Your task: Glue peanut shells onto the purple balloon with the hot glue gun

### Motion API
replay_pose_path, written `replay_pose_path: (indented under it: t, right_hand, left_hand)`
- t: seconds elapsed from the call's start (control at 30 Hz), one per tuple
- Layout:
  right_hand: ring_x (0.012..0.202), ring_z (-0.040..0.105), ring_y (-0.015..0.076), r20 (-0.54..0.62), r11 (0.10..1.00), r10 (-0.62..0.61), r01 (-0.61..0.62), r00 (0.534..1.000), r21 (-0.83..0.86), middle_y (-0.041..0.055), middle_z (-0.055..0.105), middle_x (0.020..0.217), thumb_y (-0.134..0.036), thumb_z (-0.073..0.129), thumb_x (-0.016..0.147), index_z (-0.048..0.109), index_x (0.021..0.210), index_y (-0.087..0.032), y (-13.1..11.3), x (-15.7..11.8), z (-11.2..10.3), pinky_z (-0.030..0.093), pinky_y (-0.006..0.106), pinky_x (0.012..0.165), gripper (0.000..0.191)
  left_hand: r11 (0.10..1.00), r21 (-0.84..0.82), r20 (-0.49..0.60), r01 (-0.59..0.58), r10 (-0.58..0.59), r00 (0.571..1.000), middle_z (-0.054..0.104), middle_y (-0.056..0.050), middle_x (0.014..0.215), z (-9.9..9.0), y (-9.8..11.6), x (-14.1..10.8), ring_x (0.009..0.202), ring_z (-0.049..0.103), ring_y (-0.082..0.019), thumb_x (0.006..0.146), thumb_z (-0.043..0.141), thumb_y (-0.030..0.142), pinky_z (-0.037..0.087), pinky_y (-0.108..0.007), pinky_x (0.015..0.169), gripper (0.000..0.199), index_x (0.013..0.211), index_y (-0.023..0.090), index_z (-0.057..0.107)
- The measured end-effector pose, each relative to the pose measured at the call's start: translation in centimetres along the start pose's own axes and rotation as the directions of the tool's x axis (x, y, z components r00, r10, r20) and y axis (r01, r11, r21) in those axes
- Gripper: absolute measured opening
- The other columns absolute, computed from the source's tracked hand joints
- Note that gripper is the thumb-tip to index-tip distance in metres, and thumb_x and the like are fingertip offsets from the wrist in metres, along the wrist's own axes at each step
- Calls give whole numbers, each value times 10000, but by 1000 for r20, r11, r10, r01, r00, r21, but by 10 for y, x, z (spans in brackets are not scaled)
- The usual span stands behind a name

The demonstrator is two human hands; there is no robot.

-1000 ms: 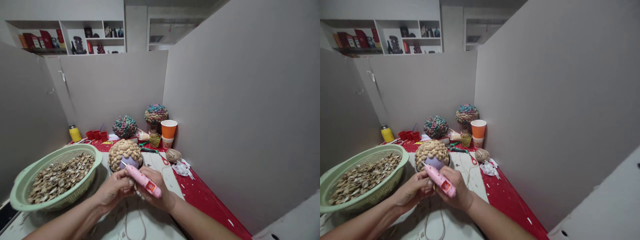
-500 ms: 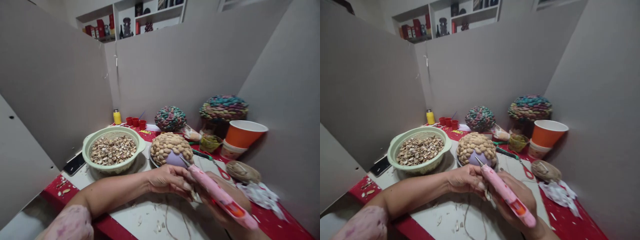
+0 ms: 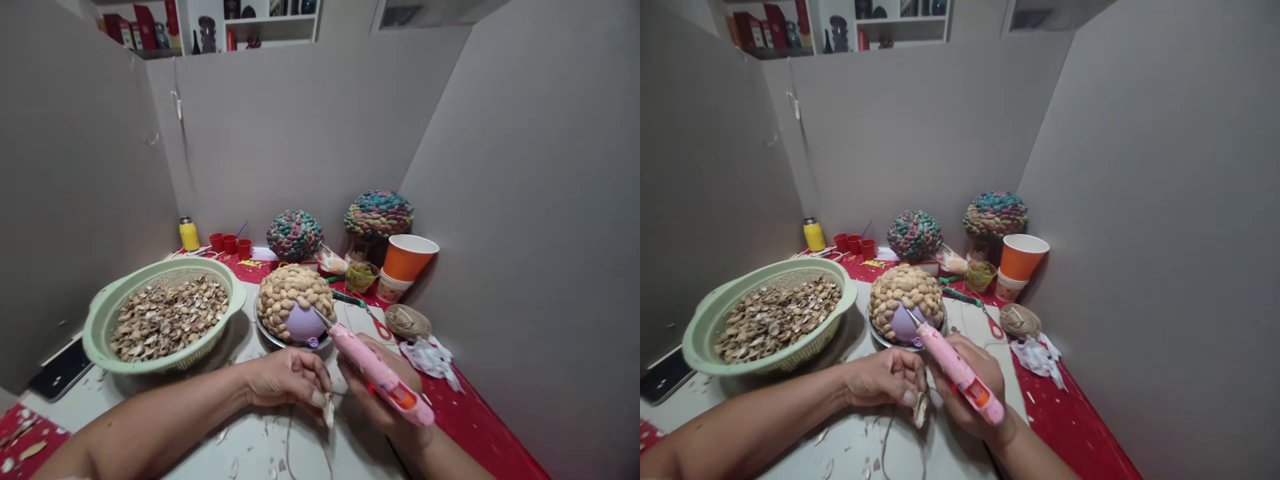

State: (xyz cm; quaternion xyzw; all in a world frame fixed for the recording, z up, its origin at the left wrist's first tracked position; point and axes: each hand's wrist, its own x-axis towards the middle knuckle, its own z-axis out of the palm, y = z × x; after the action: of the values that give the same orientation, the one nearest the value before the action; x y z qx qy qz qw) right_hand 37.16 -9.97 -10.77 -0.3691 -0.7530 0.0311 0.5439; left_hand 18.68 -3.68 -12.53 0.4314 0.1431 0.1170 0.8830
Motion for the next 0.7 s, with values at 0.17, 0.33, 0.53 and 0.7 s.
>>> replay_pose_path:
  t: [0.17,0.33,0.53,0.7]
  right_hand:
    - [674,588,196,-66,998,-23,19,998,-61,41,584,780,-77,507,877,546,914,-208,-9,12,-5,482,311,585,142]
    - [611,530,177,-119,999,20,-25,993,-43,11,520,678,-142,495,872,488,790,-202,-7,19,-5,442,289,545,102]
    - [565,470,158,-140,999,2,-9,990,-48,-1,471,659,-201,483,894,452,734,-201,6,13,-1,394,273,515,163]
    - [574,482,162,-151,999,-8,1,988,-50,0,485,673,-210,501,904,459,750,-206,3,16,-5,423,280,543,159]
  left_hand:
    - [1000,-12,-30,-6,6,1000,699,-25,678,0,-1,0,566,641,-129,519,913,199,497,-264,608,351,749,131,656]
    - [1000,3,-20,-27,27,999,670,-13,666,9,1,0,574,597,-111,516,912,202,441,-220,572,363,717,142,615]
    - [997,40,-40,-72,73,997,646,-18,664,13,0,-2,528,586,-120,548,895,220,466,-252,551,364,727,151,585]
    - [990,58,-51,-128,131,990,622,-6,693,23,15,-8,571,612,-126,611,866,235,482,-255,587,322,731,152,579]
